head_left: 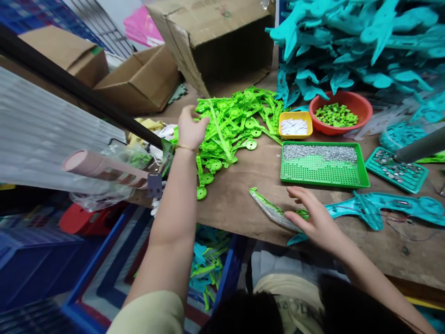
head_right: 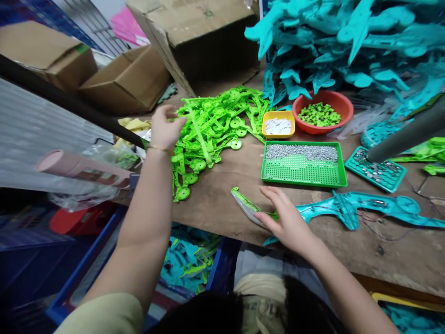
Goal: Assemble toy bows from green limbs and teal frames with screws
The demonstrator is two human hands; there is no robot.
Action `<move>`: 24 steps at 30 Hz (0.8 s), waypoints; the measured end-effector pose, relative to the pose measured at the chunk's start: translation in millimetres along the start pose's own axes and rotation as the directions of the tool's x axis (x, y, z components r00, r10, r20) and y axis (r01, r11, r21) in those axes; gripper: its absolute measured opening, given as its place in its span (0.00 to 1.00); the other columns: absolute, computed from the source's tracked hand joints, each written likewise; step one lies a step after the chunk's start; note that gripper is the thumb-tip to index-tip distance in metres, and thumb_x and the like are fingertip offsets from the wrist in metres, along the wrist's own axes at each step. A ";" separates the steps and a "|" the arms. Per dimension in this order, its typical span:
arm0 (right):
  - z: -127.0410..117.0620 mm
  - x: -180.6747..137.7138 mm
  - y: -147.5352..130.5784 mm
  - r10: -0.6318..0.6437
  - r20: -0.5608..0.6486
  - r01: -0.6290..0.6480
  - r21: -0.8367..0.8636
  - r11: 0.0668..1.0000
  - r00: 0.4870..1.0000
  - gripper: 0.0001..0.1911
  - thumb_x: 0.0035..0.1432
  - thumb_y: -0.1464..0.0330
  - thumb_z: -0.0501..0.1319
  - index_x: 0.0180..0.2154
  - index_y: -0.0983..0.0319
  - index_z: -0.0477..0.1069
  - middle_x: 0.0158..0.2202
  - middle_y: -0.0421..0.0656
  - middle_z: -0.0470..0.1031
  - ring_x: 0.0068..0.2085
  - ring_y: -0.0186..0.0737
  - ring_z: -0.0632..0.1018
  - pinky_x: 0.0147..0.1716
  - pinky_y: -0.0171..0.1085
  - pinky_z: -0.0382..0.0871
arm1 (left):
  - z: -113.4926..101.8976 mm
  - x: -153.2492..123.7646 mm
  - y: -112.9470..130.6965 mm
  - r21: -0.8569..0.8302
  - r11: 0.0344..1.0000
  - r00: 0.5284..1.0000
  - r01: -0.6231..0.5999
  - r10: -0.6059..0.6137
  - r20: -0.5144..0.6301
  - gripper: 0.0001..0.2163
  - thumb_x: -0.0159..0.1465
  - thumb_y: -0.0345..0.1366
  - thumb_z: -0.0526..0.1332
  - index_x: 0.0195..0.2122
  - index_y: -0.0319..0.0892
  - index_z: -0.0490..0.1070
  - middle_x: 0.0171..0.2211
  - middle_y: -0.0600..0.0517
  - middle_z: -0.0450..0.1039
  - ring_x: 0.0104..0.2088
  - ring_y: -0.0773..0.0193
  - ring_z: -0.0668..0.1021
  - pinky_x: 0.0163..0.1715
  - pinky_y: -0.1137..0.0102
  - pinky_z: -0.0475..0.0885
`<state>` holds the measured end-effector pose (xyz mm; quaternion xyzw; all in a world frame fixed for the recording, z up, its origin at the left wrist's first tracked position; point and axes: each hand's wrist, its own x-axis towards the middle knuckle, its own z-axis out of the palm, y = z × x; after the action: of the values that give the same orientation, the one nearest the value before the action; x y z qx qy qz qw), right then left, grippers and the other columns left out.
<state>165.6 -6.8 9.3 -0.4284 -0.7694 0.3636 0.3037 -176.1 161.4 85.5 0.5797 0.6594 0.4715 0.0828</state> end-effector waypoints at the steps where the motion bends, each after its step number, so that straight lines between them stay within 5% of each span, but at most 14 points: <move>1: 0.6 -1.1 2.5 0.018 -0.012 -0.018 0.005 1.000 1.000 0.26 0.63 0.60 0.57 0.60 0.56 0.58 0.59 0.50 0.65 0.58 0.45 0.70 0.53 0.46 0.71 | 10.9 10.3 2.7 0.110 0.993 0.998 -0.034 0.039 -0.046 0.18 0.59 0.30 0.65 0.50 0.42 0.65 0.46 0.48 0.70 0.52 0.55 0.70 0.56 0.54 0.63; 3: 1.3 -2.9 6.3 0.041 -0.024 -0.041 0.004 0.999 0.999 0.23 0.64 0.60 0.56 0.58 0.57 0.61 0.56 0.49 0.68 0.55 0.43 0.73 0.51 0.44 0.73 | 46.1 14.8 14.4 0.189 0.976 0.994 -0.109 0.108 0.017 0.19 0.60 0.27 0.62 0.53 0.37 0.64 0.52 0.44 0.67 0.54 0.55 0.67 0.57 0.55 0.62; 4: 1.2 -3.5 7.3 0.043 -0.023 -0.043 -0.006 0.999 0.999 0.21 0.64 0.61 0.56 0.57 0.57 0.62 0.55 0.49 0.69 0.54 0.43 0.73 0.52 0.44 0.73 | 68.9 10.3 22.0 0.226 0.959 0.976 -0.173 0.136 0.167 0.15 0.60 0.28 0.61 0.49 0.36 0.68 0.48 0.45 0.70 0.51 0.57 0.71 0.55 0.58 0.65; 7: -2.2 -5.1 7.8 0.023 0.000 -0.023 -0.067 0.998 1.000 0.19 0.64 0.61 0.56 0.55 0.57 0.64 0.55 0.48 0.70 0.55 0.43 0.73 0.54 0.45 0.71 | 140.5 -12.2 41.8 0.320 0.874 0.843 -0.365 0.165 0.511 0.14 0.58 0.27 0.60 0.46 0.36 0.73 0.48 0.44 0.73 0.51 0.55 0.72 0.54 0.60 0.65; 11: -12.1 -9.4 10.0 0.044 0.000 -0.044 -0.121 0.992 0.999 0.18 0.64 0.60 0.55 0.54 0.57 0.65 0.54 0.47 0.71 0.55 0.42 0.74 0.53 0.43 0.72 | 194.1 -19.6 44.7 0.376 0.808 0.768 -0.454 0.141 0.624 0.15 0.58 0.31 0.59 0.46 0.34 0.74 0.51 0.39 0.72 0.54 0.48 0.71 0.54 0.57 0.66; 17: -13.9 -13.5 24.8 0.098 -0.001 -0.098 -0.113 0.989 0.995 0.16 0.65 0.60 0.54 0.52 0.58 0.67 0.51 0.46 0.74 0.52 0.41 0.76 0.50 0.42 0.73 | 177.8 -5.1 20.2 0.474 0.713 0.741 -0.517 0.096 0.665 0.17 0.60 0.41 0.60 0.45 0.35 0.73 0.47 0.38 0.74 0.52 0.48 0.72 0.55 0.56 0.63; 24: -4.6 -17.2 34.0 0.091 0.030 -0.087 -0.115 0.990 0.995 0.17 0.64 0.60 0.54 0.51 0.59 0.69 0.51 0.48 0.75 0.52 0.44 0.77 0.51 0.46 0.74 | 143.2 -20.8 -2.0 0.591 0.642 0.809 -0.489 0.081 0.582 0.16 0.61 0.36 0.59 0.48 0.36 0.68 0.50 0.39 0.72 0.56 0.50 0.69 0.55 0.60 0.62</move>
<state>191.7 -8.0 -18.7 -0.4723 -0.7743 0.3397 0.2488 -77.0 219.3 -2.6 0.7668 0.6390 0.0140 -0.0593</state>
